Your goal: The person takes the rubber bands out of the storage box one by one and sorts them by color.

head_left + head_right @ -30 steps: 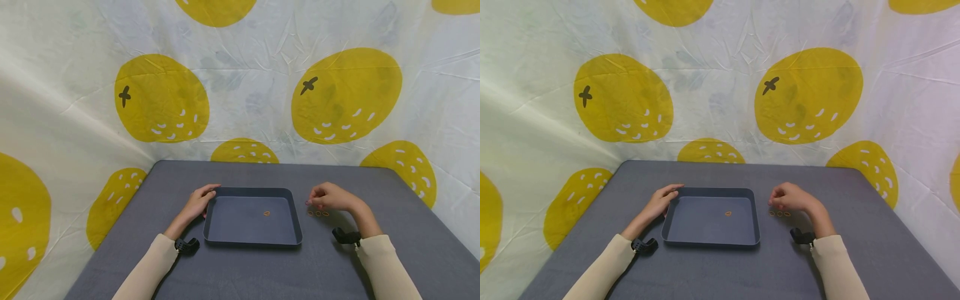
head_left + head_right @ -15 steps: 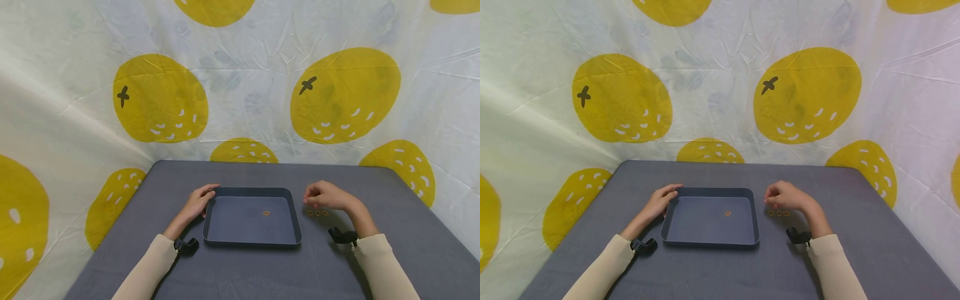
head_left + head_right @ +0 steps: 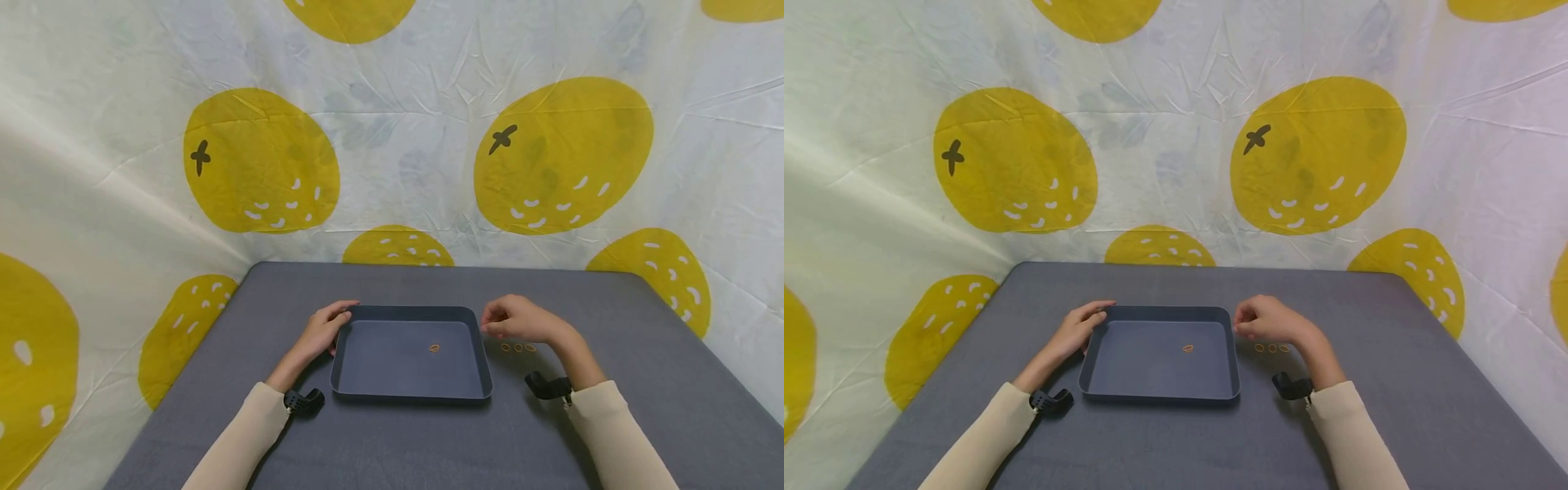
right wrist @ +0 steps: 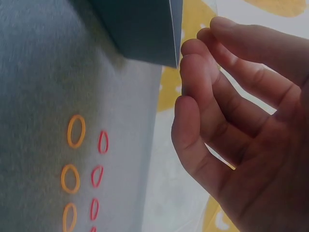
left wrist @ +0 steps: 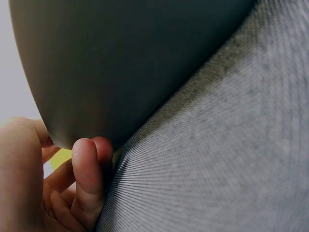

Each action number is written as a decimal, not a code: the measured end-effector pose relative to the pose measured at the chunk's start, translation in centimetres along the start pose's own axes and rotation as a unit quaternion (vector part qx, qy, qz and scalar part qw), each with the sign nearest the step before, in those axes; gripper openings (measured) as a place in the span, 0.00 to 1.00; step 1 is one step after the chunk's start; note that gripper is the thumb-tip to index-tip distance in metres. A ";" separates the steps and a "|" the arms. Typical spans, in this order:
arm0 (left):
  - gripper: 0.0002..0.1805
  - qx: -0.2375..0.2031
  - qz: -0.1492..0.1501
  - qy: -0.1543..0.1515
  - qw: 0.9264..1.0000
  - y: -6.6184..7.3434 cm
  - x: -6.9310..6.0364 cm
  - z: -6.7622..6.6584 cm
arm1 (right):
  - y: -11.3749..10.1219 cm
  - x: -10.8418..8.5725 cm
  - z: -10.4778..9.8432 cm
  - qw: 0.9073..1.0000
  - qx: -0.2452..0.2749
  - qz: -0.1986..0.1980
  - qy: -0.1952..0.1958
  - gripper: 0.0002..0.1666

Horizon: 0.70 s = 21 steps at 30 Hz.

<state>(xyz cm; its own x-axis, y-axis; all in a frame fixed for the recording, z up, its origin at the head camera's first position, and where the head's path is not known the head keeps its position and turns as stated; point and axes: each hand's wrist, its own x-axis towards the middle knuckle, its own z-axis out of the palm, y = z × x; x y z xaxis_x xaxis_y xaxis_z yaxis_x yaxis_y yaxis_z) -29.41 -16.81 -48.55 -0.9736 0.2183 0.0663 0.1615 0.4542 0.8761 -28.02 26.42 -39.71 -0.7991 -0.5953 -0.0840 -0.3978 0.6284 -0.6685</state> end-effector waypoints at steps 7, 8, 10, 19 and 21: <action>0.21 -0.002 0.003 -0.003 1.000 -0.2 0.0 0.1 | -0.9 1.1 0.7 1.000 -0.014 -0.023 -0.009 0.07; 0.21 -0.002 0.003 -0.003 1.000 -0.2 0.0 0.1 | -1.1 1.3 0.8 1.000 -0.014 -0.025 -0.010 0.07; 0.21 -0.001 0.003 -0.004 1.000 -0.1 0.0 0.1 | -1.5 1.7 1.0 0.999 -0.016 -0.029 -0.012 0.07; 0.21 -0.002 0.007 -0.003 1.000 -0.2 0.0 0.0 | -3.5 5.0 2.3 0.999 0.003 -0.038 -0.035 0.06; 0.21 -0.004 0.006 -0.002 1.000 -0.3 0.1 0.0 | -3.9 5.7 2.7 0.998 0.005 -0.039 -0.039 0.05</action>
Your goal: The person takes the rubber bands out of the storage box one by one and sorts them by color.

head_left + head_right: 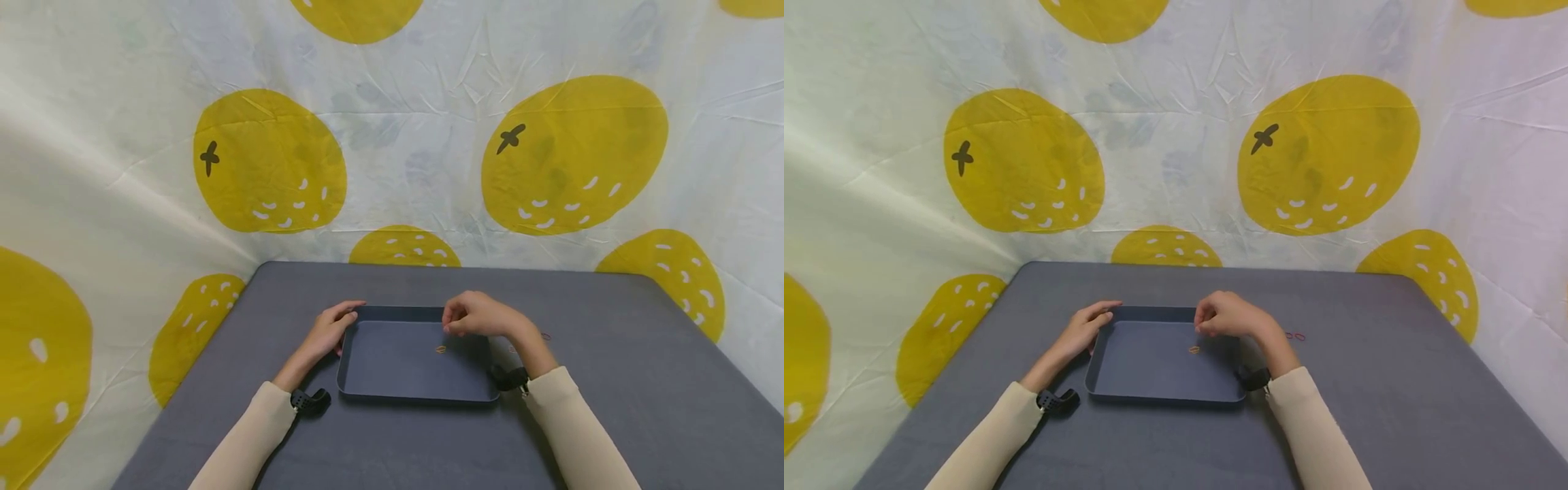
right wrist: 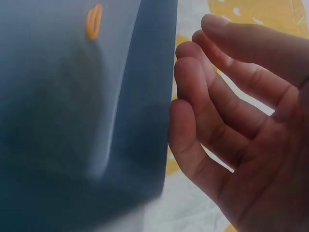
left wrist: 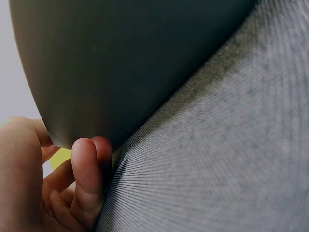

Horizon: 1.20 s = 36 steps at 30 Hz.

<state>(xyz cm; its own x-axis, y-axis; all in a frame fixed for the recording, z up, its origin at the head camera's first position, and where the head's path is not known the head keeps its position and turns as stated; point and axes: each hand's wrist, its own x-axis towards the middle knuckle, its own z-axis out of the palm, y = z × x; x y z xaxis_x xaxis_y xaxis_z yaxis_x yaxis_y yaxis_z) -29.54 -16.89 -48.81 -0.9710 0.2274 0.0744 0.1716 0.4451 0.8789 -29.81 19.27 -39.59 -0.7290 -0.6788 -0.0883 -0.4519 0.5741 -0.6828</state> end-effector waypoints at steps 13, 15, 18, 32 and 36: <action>0.21 -0.004 -0.002 0.001 1.000 0.0 0.1 0.2 | 0.3 2.5 1.9 0.999 -0.028 0.001 -0.016 0.02; 0.21 -0.002 -0.002 0.000 1.000 0.1 0.0 0.2 | 0.5 2.6 2.1 0.999 -0.037 0.006 -0.017 0.01; 0.21 0.000 -0.003 0.001 1.000 0.0 0.0 0.1 | 0.7 2.7 2.3 0.999 -0.048 0.016 -0.017 0.04; 0.21 -0.004 -0.005 0.003 1.000 0.2 0.0 0.0 | 1.1 3.0 2.7 0.998 -0.044 0.041 -0.034 0.04; 0.21 -0.002 -0.004 0.003 1.000 0.2 0.0 0.0 | 0.9 3.0 2.7 0.997 -0.041 0.045 -0.041 0.05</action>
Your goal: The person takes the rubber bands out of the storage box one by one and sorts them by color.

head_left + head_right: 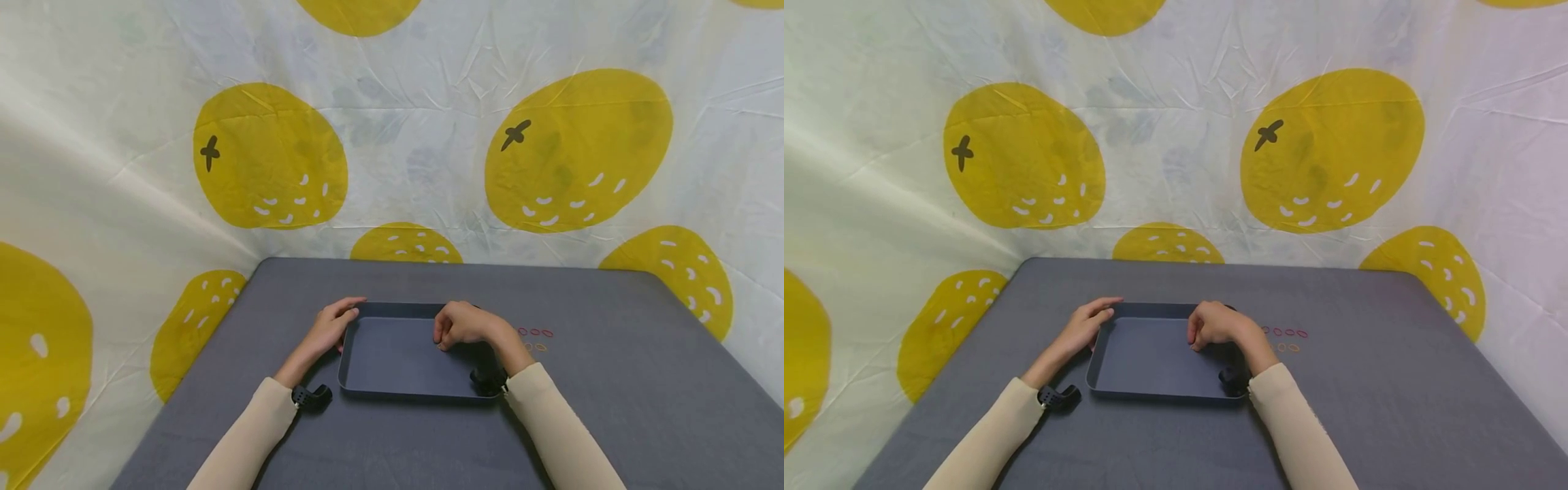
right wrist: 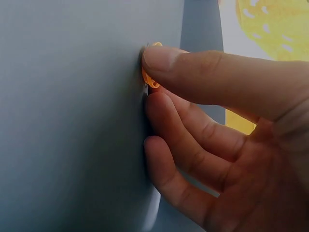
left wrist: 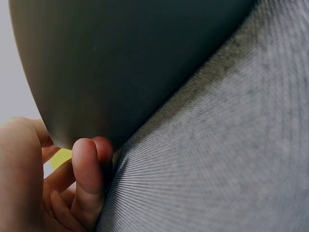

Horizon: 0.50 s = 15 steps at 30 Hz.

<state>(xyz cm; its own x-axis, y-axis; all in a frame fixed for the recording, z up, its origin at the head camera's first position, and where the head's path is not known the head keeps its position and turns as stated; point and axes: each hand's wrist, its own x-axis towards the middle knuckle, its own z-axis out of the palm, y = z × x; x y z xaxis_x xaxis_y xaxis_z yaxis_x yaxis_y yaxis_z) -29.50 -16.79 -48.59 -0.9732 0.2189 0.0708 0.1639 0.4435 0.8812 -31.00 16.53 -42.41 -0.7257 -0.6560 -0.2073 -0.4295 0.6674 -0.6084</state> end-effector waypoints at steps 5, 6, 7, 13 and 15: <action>0.21 0.001 -0.002 0.001 1.000 0.0 0.0 0.0 | -0.2 -0.1 0.0 1.000 0.003 -0.005 -0.002 0.07; 0.21 0.000 -0.003 0.000 1.000 0.1 0.0 0.0 | -0.2 -0.1 0.1 1.000 0.002 -0.007 -0.002 0.07; 0.21 0.000 -0.004 -0.001 1.000 0.1 0.0 0.0 | -0.1 -0.1 0.1 1.000 0.000 -0.010 -0.001 0.07; 0.21 -0.009 -0.005 -0.001 1.000 0.0 0.0 0.0 | 0.0 -0.1 0.2 1.000 -0.008 -0.026 0.000 0.06; 0.21 -0.010 -0.005 -0.001 1.000 0.0 0.0 0.0 | 0.0 -0.2 0.1 0.999 -0.008 -0.031 0.001 0.06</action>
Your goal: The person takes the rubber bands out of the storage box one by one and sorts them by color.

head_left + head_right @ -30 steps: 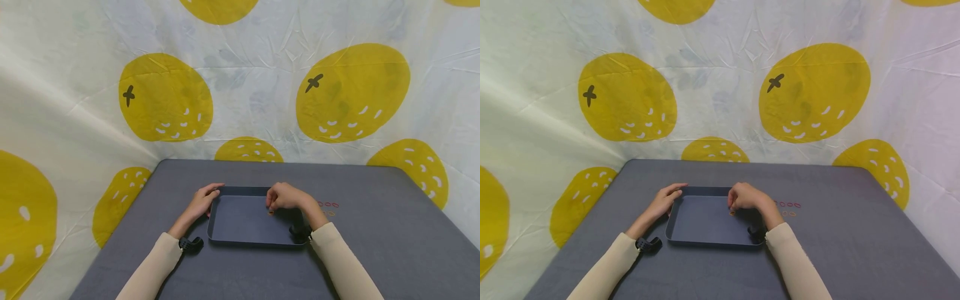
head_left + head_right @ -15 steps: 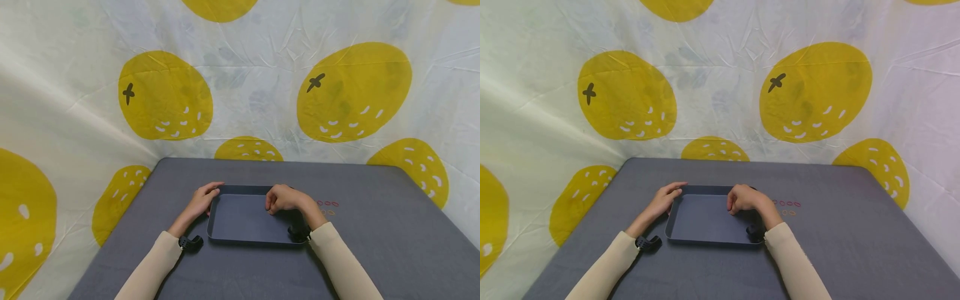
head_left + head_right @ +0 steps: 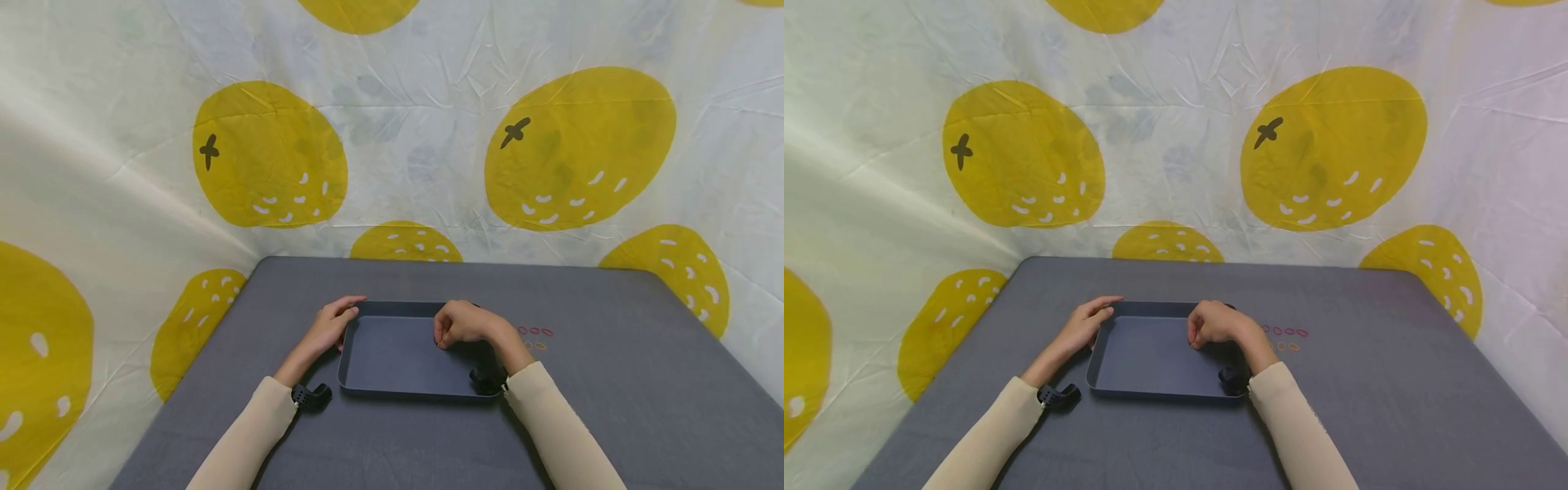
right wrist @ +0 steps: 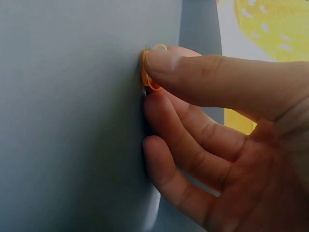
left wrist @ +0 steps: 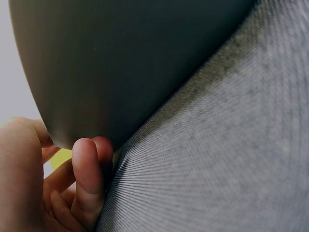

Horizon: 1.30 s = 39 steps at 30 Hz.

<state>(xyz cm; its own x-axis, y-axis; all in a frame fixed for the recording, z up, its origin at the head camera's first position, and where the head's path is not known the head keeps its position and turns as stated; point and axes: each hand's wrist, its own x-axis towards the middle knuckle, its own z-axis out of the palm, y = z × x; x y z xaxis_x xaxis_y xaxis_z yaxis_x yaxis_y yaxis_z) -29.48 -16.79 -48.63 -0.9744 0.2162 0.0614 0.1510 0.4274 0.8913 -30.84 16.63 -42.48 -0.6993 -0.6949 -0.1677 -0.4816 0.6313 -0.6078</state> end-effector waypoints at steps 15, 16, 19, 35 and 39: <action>0.21 0.004 -0.001 0.002 1.000 0.0 -0.1 0.0 | 0.1 -0.6 -0.8 0.999 0.036 -0.026 0.027 0.04; 0.21 0.004 -0.001 0.001 1.000 0.0 -0.1 0.0 | 0.1 -0.7 -0.9 0.999 0.036 -0.027 0.030 0.03; 0.21 0.003 -0.001 0.002 1.000 -0.1 -0.1 0.0 | 0.0 -0.9 -1.1 0.998 0.036 -0.026 0.035 0.03; 0.21 0.009 -0.001 0.002 1.000 0.1 -0.1 0.0 | 0.0 -1.6 -1.9 0.998 0.027 -0.022 0.056 0.02; 0.21 0.011 -0.002 0.001 1.000 0.1 -0.2 0.0 | -0.1 -1.7 -1.9 0.998 0.026 -0.020 0.058 0.04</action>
<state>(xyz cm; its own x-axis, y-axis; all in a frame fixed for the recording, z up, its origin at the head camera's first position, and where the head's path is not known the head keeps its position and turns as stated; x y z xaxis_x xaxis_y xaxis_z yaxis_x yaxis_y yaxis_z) -29.30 -16.78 -48.61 -0.9752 0.2136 0.0587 0.1512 0.4482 0.8810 -30.59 18.41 -40.70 -0.7382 -0.6725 -0.0538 -0.4844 0.5839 -0.6515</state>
